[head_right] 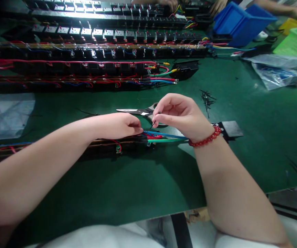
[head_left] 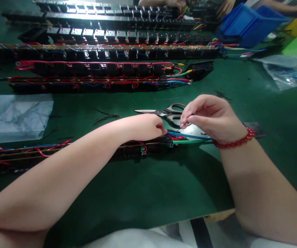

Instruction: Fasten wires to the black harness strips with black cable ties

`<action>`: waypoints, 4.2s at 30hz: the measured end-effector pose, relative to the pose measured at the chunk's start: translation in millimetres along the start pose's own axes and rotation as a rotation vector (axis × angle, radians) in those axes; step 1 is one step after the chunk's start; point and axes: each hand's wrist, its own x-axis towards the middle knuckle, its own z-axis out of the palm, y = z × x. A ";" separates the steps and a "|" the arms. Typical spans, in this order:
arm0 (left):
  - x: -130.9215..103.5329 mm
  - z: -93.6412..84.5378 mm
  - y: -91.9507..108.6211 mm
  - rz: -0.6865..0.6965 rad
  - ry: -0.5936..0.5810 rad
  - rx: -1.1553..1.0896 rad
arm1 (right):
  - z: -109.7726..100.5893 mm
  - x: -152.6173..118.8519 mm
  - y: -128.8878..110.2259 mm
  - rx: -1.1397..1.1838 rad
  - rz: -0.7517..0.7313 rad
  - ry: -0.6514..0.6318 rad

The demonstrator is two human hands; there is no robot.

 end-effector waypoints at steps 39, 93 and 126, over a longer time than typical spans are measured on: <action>4.6 0.0 -3.8 -0.024 0.083 -0.147 | 2.8 -0.9 -9.2 -0.451 0.006 -0.306; 1.1 -8.6 5.5 -0.074 -0.077 0.035 | 1.2 2.4 -0.8 -0.717 -0.098 -0.325; 3.1 -4.4 0.6 0.005 0.007 -0.016 | 2.7 4.9 1.7 -0.704 -0.144 -0.404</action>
